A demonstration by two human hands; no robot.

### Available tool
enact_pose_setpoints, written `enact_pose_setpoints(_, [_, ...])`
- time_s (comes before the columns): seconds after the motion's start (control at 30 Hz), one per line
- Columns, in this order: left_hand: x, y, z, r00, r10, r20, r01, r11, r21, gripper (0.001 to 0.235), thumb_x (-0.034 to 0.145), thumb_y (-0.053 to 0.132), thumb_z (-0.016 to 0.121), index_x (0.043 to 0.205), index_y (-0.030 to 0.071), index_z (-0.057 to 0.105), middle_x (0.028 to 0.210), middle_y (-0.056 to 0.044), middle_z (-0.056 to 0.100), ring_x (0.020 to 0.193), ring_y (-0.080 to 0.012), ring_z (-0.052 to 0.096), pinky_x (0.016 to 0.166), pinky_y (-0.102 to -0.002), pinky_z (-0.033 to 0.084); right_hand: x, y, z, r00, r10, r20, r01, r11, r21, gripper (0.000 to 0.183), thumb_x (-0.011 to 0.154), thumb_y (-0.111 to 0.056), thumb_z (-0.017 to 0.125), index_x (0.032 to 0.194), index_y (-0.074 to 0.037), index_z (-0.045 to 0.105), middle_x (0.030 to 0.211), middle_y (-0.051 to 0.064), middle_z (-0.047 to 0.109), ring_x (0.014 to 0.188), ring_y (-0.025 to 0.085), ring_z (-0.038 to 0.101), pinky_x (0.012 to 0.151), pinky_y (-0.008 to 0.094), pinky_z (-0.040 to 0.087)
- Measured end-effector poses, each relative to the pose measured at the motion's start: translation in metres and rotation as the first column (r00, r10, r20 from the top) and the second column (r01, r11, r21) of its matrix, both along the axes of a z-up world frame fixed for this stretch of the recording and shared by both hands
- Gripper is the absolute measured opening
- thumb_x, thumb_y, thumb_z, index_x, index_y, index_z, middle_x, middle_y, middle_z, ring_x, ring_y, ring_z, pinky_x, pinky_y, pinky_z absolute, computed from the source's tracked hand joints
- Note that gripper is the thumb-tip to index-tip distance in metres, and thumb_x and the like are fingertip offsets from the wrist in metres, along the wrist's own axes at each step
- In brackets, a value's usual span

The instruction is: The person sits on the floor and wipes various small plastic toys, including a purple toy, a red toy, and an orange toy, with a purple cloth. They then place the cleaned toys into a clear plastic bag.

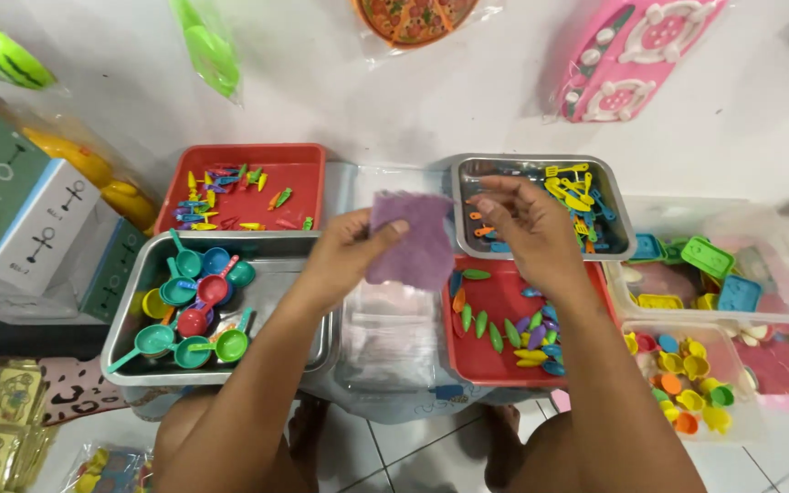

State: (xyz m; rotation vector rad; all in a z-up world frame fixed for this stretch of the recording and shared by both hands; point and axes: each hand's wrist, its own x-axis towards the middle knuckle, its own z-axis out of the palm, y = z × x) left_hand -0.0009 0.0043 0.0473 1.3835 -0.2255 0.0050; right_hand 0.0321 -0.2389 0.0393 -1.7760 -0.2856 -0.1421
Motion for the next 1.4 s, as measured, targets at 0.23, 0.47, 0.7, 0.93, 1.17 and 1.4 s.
enact_pose_setpoints(0.23, [0.003, 0.012, -0.017, 0.945, 0.221, -0.242, -0.276, 0.934, -0.227, 0.007, 0.094, 0.014, 0.073, 0.095, 0.007, 0.073, 0.079, -0.005, 0.073, 0.066, -0.0128, 0.072, 0.063, -0.027, 0.059, -0.045, -0.018, 0.022, 0.969, 0.023, -0.247, -0.218, 0.554, -0.803, 0.034, 0.086, -0.025, 0.073, 0.114, -0.006, 0.076, 0.094, 0.021, 0.079, 0.095, 0.047, 0.072, 0.082, 0.057, 0.054])
enact_pose_setpoints(0.47, [0.004, 0.018, -0.018, 0.938, 0.239, -0.250, -0.306, 0.911, -0.278, 0.008, 0.092, 0.016, 0.076, 0.090, 0.009, 0.073, 0.075, -0.003, 0.071, 0.065, -0.0121, 0.071, 0.061, -0.026, 0.059, -0.053, -0.023, -0.032, 0.956, -0.073, -0.284, -0.267, 0.188, -0.945, 0.047, 0.070, -0.045, 0.085, 0.111, -0.023, 0.075, 0.102, 0.002, 0.076, 0.108, 0.032, 0.069, 0.091, 0.048, 0.056])
enact_pose_setpoints(0.7, [0.011, 0.048, -0.008, 0.846, 0.497, -0.191, -0.532, 0.779, -0.330, 0.019, 0.100, 0.027, 0.067, 0.087, 0.014, 0.069, 0.075, 0.001, 0.070, 0.066, -0.0079, 0.071, 0.064, -0.023, 0.059, -0.045, -0.025, -0.037, 0.949, -0.060, -0.309, -0.290, 0.213, -0.933, 0.037, 0.072, -0.034, 0.083, 0.106, -0.022, 0.074, 0.091, 0.002, 0.081, 0.099, 0.035, 0.074, 0.088, 0.050, 0.056])
enact_pose_setpoints(0.93, [-0.003, 0.037, 0.000, 0.839, 0.525, -0.139, -0.543, 0.811, -0.216, 0.026, 0.099, 0.031, 0.068, 0.077, 0.018, 0.066, 0.067, 0.005, 0.063, 0.060, -0.0028, 0.059, 0.059, -0.019, 0.048, -0.039, -0.025, 0.008, 0.926, -0.070, -0.371, -0.213, 0.715, -0.666, 0.023, 0.072, -0.009, 0.084, 0.095, -0.004, 0.082, 0.082, 0.017, 0.082, 0.082, 0.033, 0.076, 0.079, 0.043, 0.058])
enact_pose_setpoints(1.17, [-0.031, -0.006, 0.009, 0.955, 0.291, -0.066, -0.295, 0.954, -0.062, 0.032, 0.098, 0.029, 0.070, 0.069, 0.015, 0.067, 0.058, 0.006, 0.052, 0.058, -0.0067, 0.048, 0.053, -0.022, 0.039, -0.008, 0.008, -0.022, 0.997, 0.048, -0.065, -0.037, 0.986, 0.161, 0.022, 0.086, 0.001, 0.078, 0.106, 0.004, 0.071, 0.083, 0.014, 0.070, 0.072, 0.018, 0.068, 0.058, 0.027, 0.058])
enact_pose_setpoints(1.4, [-0.016, -0.010, -0.025, 0.965, -0.168, -0.203, 0.033, 0.841, -0.540, 0.048, 0.101, 0.056, 0.042, 0.095, 0.015, 0.068, 0.079, 0.003, 0.063, 0.072, -0.0099, 0.062, 0.063, -0.021, 0.049, 0.001, 0.047, -0.026, 0.997, -0.031, -0.071, 0.049, 0.965, 0.259, 0.020, 0.087, -0.001, 0.079, 0.105, 0.002, 0.070, 0.080, 0.010, 0.072, 0.064, 0.013, 0.064, 0.052, 0.023, 0.054])
